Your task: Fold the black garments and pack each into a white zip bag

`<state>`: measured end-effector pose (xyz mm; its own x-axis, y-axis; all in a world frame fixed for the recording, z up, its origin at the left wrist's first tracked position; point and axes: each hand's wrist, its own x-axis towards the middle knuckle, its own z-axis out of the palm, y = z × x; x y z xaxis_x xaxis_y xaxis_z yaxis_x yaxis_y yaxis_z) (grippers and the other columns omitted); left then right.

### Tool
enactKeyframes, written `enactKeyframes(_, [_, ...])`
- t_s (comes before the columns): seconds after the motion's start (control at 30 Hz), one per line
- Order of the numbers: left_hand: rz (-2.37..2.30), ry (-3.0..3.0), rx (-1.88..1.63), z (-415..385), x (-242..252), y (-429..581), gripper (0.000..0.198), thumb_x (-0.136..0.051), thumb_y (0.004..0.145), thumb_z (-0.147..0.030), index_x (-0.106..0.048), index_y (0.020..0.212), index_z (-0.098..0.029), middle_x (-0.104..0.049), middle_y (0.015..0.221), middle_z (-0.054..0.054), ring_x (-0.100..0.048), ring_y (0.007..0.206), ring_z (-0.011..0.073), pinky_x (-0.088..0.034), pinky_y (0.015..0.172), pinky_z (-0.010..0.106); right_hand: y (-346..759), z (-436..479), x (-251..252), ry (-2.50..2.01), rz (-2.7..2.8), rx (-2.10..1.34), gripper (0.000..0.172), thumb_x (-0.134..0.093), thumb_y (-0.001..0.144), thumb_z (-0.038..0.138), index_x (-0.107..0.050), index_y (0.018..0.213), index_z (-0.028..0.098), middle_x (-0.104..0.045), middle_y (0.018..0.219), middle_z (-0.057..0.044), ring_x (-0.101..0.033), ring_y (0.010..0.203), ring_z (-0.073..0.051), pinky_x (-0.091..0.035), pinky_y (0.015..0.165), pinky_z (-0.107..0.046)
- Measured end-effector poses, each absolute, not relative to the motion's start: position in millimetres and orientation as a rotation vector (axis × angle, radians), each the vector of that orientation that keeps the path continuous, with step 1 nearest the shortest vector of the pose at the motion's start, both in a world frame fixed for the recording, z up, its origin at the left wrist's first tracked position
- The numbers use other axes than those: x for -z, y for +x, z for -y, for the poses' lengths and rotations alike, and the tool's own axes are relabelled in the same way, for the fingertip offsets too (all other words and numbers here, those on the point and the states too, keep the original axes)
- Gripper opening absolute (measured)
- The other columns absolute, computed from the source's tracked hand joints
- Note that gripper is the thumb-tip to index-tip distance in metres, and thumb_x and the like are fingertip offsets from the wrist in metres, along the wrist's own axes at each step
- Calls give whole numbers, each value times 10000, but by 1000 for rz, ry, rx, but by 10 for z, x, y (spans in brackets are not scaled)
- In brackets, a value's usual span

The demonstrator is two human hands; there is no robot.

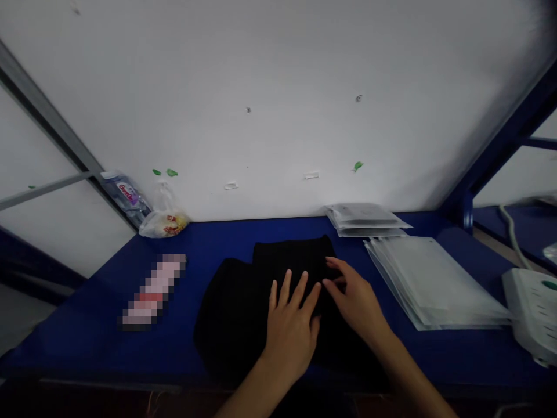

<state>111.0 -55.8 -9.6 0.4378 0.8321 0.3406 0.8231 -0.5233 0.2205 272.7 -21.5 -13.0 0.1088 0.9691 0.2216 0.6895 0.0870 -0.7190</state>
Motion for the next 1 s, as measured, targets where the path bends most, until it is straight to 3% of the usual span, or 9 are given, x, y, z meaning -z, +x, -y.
enactKeyframes(0.17, [-1497, 2651, -595, 580, 126, 1109, 594, -529, 828, -135, -343, 1356, -331, -342, 1448, 38, -221, 1345, 346, -253, 1003, 674, 3227, 282, 100, -2151, 1552, 151, 419, -402, 835, 347, -522, 1207, 197, -519, 1288, -112, -445, 1182, -338, -376, 904, -541])
enactKeyframes(0.27, [-1485, 2635, -588, 591, 114, 1105, 556, -520, 847, -169, -351, 1354, -321, -343, 1448, 43, -232, 1340, 345, -247, 1010, 669, 3468, 281, 169, -2387, 1470, 226, 465, -390, 837, 384, -504, 1232, 167, -457, 1351, -126, -377, 1251, -334, -336, 946, -548])
enactKeyframes(0.37, [-1483, 2624, -576, 599, 92, 1101, 535, -505, 861, -193, -347, 1358, -315, -334, 1453, 40, -228, 1343, 341, -239, 1018, 664, 3594, 257, 253, -2479, 1472, 138, 487, -339, 852, 410, -512, 1218, 138, -457, 1350, -141, -407, 1232, -332, -357, 938, -531])
enactKeyframes(0.53, [-1472, 2603, -601, 600, 77, 1081, 517, -504, 871, -223, -348, 1356, -312, -358, 1439, 42, -241, 1342, 329, -242, 1022, 657, 3660, 241, 284, -2498, 1498, 40, 427, -328, 846, 438, -613, 1031, 180, -528, 1269, -158, -476, 1149, -379, -403, 836, -571])
enactKeyframes(0.7, [-1473, 2587, -573, 589, 69, 1058, 503, -489, 882, -243, -342, 1361, -286, -346, 1447, 43, -230, 1349, 314, -236, 1035, 644, 3668, 278, 269, -2447, 1478, 41, 469, -350, 836, 439, -521, 1209, 212, -520, 1281, -141, -489, 1129, -379, -391, 843, -574])
enactKeyframes(0.83, [-1473, 2581, -574, 588, 62, 1053, 494, -493, 882, -257, -354, 1354, -284, -349, 1446, 42, -234, 1347, 314, -229, 1043, 639, 3681, 276, 282, -2438, 1500, 10, 408, -302, 861, 376, -570, 1137, 242, -520, 1294, -102, -530, 1086, -346, -395, 842, -548])
enactKeyframes(1.0, [-1494, 2576, -517, 602, 65, 1027, 490, -467, 898, -283, -329, 1368, -290, -322, 1460, 30, -216, 1357, 293, -211, 1056, 623, 3642, 335, 251, -2448, 1536, 17, 448, -270, 886, 366, -559, 1153, 153, -591, 1194, -153, -552, 1067, -341, -403, 841, -533])
